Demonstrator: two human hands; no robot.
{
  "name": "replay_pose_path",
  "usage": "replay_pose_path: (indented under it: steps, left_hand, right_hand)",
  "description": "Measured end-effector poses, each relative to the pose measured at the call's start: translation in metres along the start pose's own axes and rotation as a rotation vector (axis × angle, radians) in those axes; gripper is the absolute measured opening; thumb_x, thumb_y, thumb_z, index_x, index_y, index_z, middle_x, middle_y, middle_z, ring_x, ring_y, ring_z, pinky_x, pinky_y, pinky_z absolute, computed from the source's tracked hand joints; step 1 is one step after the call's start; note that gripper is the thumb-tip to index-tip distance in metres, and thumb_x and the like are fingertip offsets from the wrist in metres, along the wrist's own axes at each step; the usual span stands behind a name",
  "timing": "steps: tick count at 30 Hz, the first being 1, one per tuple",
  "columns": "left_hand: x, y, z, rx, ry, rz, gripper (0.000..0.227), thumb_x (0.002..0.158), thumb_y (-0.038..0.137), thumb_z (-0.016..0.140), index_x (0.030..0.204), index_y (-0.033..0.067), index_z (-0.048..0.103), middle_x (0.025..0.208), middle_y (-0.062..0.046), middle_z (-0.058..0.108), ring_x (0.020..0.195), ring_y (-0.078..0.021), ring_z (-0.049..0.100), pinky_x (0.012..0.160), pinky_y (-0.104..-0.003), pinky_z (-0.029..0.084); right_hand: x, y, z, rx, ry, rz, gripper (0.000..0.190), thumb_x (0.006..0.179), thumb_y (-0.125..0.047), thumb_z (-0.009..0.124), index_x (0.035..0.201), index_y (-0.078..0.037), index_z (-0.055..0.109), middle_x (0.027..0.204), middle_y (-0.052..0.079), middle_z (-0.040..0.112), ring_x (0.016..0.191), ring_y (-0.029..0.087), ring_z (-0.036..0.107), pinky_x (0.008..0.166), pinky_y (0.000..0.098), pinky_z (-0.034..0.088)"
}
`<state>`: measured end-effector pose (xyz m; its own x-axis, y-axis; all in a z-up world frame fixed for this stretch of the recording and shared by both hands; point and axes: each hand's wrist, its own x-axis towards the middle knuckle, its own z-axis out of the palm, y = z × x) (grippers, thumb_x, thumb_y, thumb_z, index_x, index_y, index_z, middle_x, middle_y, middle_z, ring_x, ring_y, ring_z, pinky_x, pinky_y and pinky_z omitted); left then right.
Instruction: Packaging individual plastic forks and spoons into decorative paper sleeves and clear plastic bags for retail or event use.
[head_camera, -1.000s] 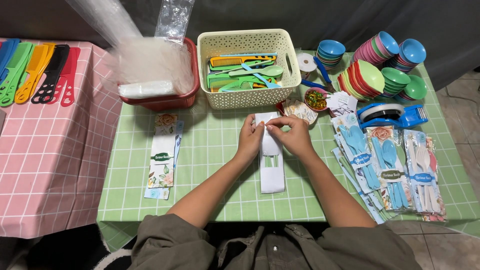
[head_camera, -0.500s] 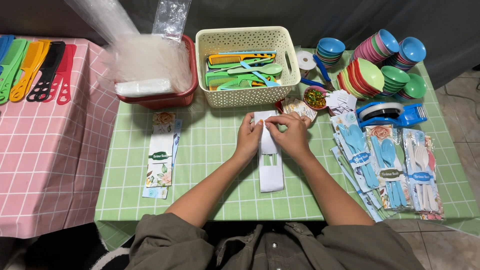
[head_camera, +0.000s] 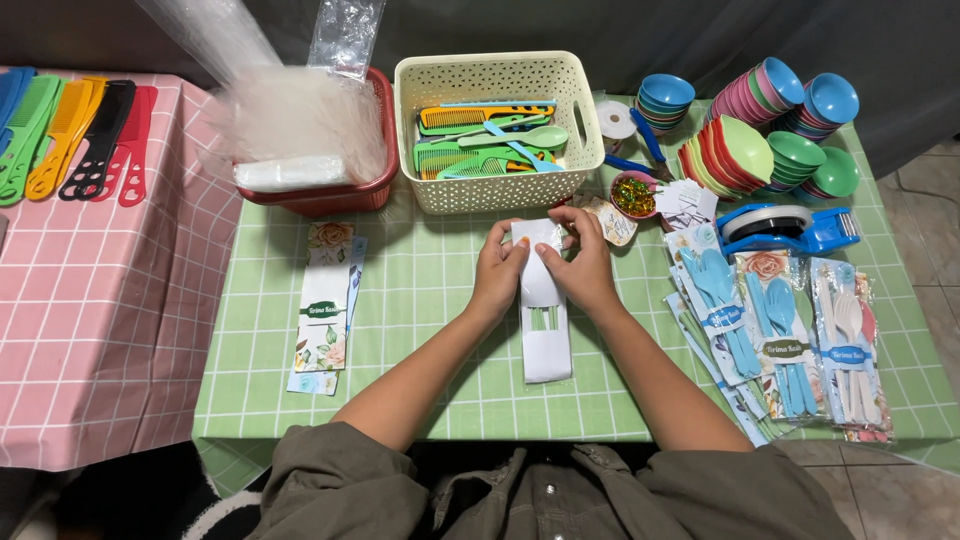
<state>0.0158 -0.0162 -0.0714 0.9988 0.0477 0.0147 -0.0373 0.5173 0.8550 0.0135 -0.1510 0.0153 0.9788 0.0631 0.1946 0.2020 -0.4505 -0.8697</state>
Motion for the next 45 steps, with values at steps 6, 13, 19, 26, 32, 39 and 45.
replay_pose_path:
  steps: [6, 13, 19, 26, 32, 39, 45]
  left_hand:
    - [0.003, -0.004, -0.003, 0.009, -0.012, -0.013, 0.028, 0.101, 0.01, 0.051, 0.128, 0.0095, 0.052, 0.095, -0.014, 0.07, 0.076, -0.0244, 0.073, 0.062, -0.034, 0.063]
    - [-0.003, 0.017, 0.004, 0.009, -0.002, 0.001, 0.035, 0.103, 0.012, 0.048, 0.138, 0.0106, 0.051, 0.106, -0.016, 0.07, 0.091, -0.0208, 0.07, 0.076, -0.034, 0.061]
    - [-0.029, 0.071, 0.035, -0.04, -0.114, -0.153, 0.08, 0.102, 0.065, 0.034, 0.159, 0.0097, 0.027, 0.162, -0.028, 0.018, 0.148, -0.047, 0.019, 0.119, -0.06, 0.016]
    - [-0.015, 0.053, 0.019, 0.276, 0.121, 0.09, 0.03, 0.095, 0.013, 0.067, 0.125, 0.0163, 0.066, 0.121, -0.003, 0.064, 0.113, -0.0155, 0.059, 0.102, -0.032, 0.045]
    - [-0.013, 0.059, 0.021, 0.401, 0.181, 0.056, 0.024, 0.084, 0.006, 0.077, 0.104, 0.0183, 0.073, 0.099, 0.005, 0.073, 0.088, -0.0043, 0.067, 0.082, -0.022, 0.055]
    - [-0.016, 0.046, 0.021, 0.475, 0.034, 0.01, 0.018, 0.087, 0.009, 0.077, 0.104, 0.0165, 0.074, 0.098, 0.002, 0.076, 0.08, -0.0099, 0.074, 0.071, -0.023, 0.06]
    - [-0.026, 0.067, 0.023, 0.827, -0.143, 0.373, 0.017, 0.097, 0.016, 0.058, 0.108, 0.0114, 0.069, 0.115, -0.005, 0.07, 0.104, -0.0191, 0.067, 0.082, -0.03, 0.055]
  right_hand:
    - [0.0, 0.0, 0.002, 0.118, 0.131, 0.002, 0.039, 0.085, -0.007, 0.074, 0.121, -0.013, 0.061, 0.114, 0.008, 0.055, 0.082, 0.015, 0.053, 0.075, 0.0271, 0.045]
    - [-0.027, -0.016, 0.002, -0.339, 0.017, -0.461, 0.02, 0.091, -0.027, 0.074, 0.107, -0.015, 0.075, 0.103, 0.006, 0.068, 0.094, 0.027, 0.064, 0.085, 0.0375, 0.05]
    - [-0.03, -0.015, -0.004, -0.277, -0.187, -0.269, 0.058, 0.081, -0.02, 0.08, 0.132, -0.001, 0.061, 0.131, 0.023, 0.06, 0.118, 0.042, 0.059, 0.099, 0.0497, 0.049]
    - [-0.037, -0.017, -0.027, 0.293, -0.265, 0.171, 0.059, 0.088, -0.002, 0.068, 0.144, -0.006, 0.051, 0.129, 0.021, 0.064, 0.103, 0.019, 0.064, 0.089, 0.0364, 0.058]
    - [-0.085, -0.079, -0.04, -0.32, -0.354, -0.001, 0.094, 0.079, -0.025, 0.083, 0.156, -0.01, 0.031, 0.155, 0.031, 0.025, 0.123, 0.047, 0.051, 0.095, 0.055, 0.05]
    - [-0.106, -0.054, -0.07, -0.652, -0.473, -0.081, 0.076, 0.078, -0.001, 0.062, 0.151, -0.006, 0.04, 0.156, 0.028, 0.028, 0.12, 0.043, 0.051, 0.096, 0.0535, 0.046]
    - [-0.13, -0.053, -0.194, -0.677, -0.35, 0.21, 0.076, 0.082, -0.021, 0.058, 0.153, -0.031, 0.031, 0.169, -0.001, 0.015, 0.149, 0.033, 0.022, 0.104, 0.0704, 0.04]
